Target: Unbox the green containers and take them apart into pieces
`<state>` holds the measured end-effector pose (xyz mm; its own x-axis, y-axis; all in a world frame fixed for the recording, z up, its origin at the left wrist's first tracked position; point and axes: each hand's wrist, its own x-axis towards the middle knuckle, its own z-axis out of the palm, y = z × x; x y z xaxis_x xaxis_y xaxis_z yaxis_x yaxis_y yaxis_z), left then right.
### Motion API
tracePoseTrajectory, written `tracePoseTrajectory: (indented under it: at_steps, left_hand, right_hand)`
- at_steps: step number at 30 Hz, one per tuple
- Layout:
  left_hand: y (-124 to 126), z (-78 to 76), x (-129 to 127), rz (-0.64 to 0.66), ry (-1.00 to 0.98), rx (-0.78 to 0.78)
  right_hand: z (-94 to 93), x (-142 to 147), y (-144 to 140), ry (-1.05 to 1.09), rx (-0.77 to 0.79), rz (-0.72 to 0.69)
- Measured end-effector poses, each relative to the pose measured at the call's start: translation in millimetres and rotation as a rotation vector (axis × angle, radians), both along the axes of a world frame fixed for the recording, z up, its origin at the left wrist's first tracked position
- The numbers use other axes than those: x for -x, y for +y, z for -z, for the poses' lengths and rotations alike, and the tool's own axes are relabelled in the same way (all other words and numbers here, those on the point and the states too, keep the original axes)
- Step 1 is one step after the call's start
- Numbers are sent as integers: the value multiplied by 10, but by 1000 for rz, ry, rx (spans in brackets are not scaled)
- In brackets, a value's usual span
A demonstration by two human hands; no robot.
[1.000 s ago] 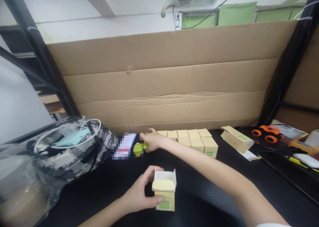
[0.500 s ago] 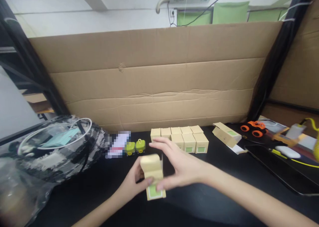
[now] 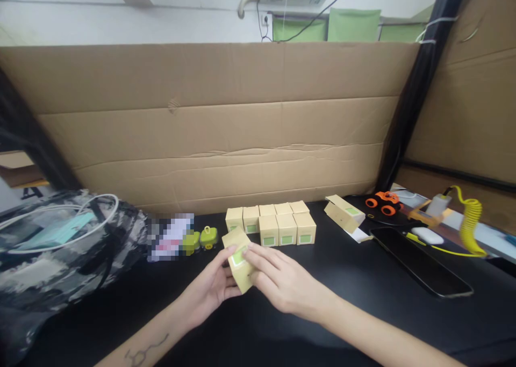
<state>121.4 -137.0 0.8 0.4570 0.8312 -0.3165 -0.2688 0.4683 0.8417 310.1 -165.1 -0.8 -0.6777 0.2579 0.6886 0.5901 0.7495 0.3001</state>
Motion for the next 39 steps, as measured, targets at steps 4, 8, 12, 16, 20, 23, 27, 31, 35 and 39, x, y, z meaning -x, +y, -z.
tracePoseTrajectory:
  at_steps: [4, 8, 12, 16, 20, 23, 27, 31, 35, 39]
  left_hand:
    - [-28, 30, -37, -39, -21, -9]
    - [-64, 31, -24, -31, -80, 104]
    - [-72, 56, 3, -218, -1, -48]
    - [-93, 145, -10, -380, 86, -224]
    - [-150, 206, -38, -355, 89, -287]
    - [-169, 216, -35, -240, 14, -227]
    - [-124, 274, -19, -162, 8, -254]
    - [-50, 406, -30, -128, 58, -239]
    - [1, 511, -51, -105, 84, -228]
    - [-10, 536, -56, -99, 94, -247]
  right_hand:
    - [33, -41, -15, 2, -175, -19]
    - [52, -34, -53, 16, -274, -154]
    - [78, -5, -90, 19, -105, -206]
    - [107, 113, -87, -90, -65, -43]
    - [77, 152, -105, -187, -49, -51]
    - [-64, -190, -86, -100, -60, -39]
    - [-304, -1123, 159, 132, -133, 278]
    - [-297, -1866, 581, -37, 45, 498]
    - [-18, -2054, 799, -221, 223, 435]
    - [123, -2068, 766, -277, 320, 449]
